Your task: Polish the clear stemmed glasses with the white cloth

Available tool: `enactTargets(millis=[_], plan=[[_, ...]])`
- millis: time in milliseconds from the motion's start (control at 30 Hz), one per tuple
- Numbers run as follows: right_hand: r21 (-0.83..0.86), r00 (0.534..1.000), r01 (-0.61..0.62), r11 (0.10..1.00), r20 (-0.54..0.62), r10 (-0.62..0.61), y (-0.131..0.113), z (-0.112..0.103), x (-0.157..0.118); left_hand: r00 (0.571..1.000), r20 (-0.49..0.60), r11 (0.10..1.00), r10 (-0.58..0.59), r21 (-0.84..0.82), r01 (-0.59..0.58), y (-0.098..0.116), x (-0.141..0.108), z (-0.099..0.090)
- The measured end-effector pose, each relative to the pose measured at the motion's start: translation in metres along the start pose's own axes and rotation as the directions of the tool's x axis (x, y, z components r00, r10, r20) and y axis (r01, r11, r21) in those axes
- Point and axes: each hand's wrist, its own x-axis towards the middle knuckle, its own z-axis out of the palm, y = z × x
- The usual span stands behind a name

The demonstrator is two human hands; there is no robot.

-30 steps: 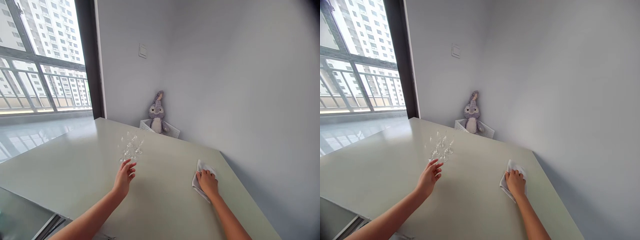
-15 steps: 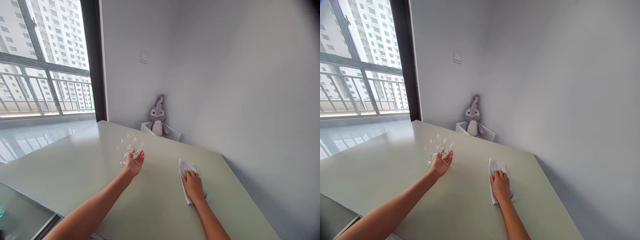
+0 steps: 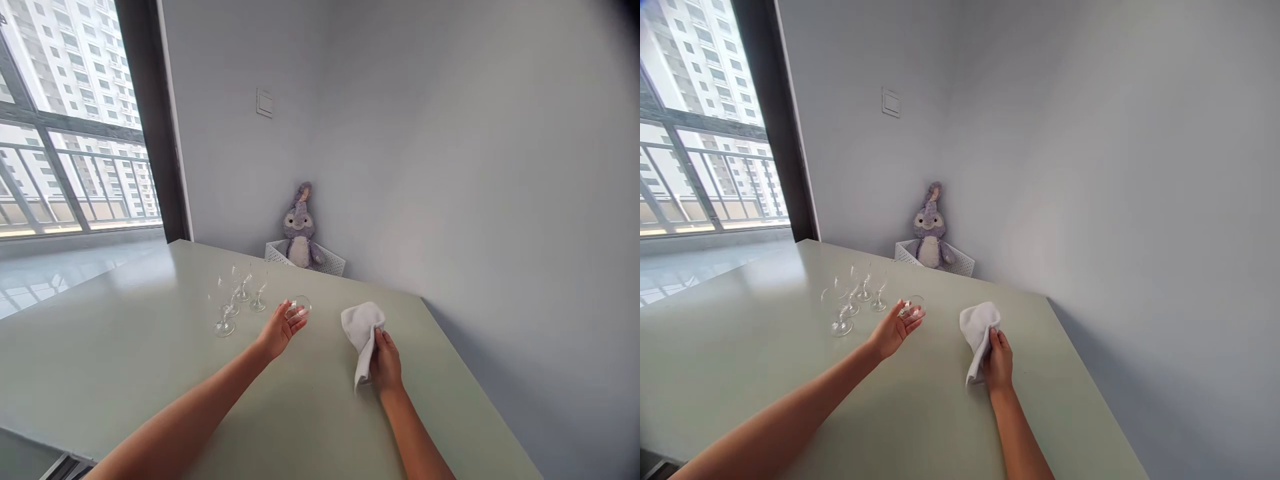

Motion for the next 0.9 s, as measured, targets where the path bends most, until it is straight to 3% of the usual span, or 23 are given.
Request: enactTargets(millis=[67,133,200,267,367,467,700,900], plan=[[0.206,0.998,-0.059,0.977,0.003,0.060,-0.005,0.006,-0.006,0.997,0.042,0.992,0.069,0.098,-0.073,-0.014,0.000,0.001],[0.263,0.998,-0.064,0.963,0.010,0.064,-0.007,0.016,-0.017,0.991,0.057,0.977,0.122,0.169,-0.130,-0.028,-0.002,0.001],[0.208,0.997,-0.056,0.976,0.063,0.044,-0.008,0.030,-0.033,0.989,0.058,0.965,0.138,0.218,-0.147,-0.041,-0.006,0.001],[0.083,0.980,-0.034,0.996,0.199,0.017,-0.008,0.043,-0.051,0.989,0.061,0.959,0.132,0.245,-0.143,-0.048,-0.011,0.002],[-0.049,0.904,0.053,0.997,0.427,-0.027,-0.010,0.057,-0.074,0.990,0.043,0.949,0.135,0.283,-0.142,-0.050,-0.016,0.004],[-0.083,0.842,0.052,0.995,0.539,0.000,-0.013,0.059,-0.086,0.991,0.033,0.934,0.132,0.332,-0.136,-0.047,-0.017,0.003],[-0.029,0.801,-0.060,0.998,0.596,0.066,-0.004,0.051,-0.088,0.988,0.155,0.910,0.021,0.406,-0.083,-0.051,-0.014,-0.003],[-0.030,0.802,-0.051,0.998,0.594,0.059,0.019,0.051,-0.092,0.954,0.296,0.868,-0.051,0.485,-0.104,-0.054,-0.019,-0.006]])
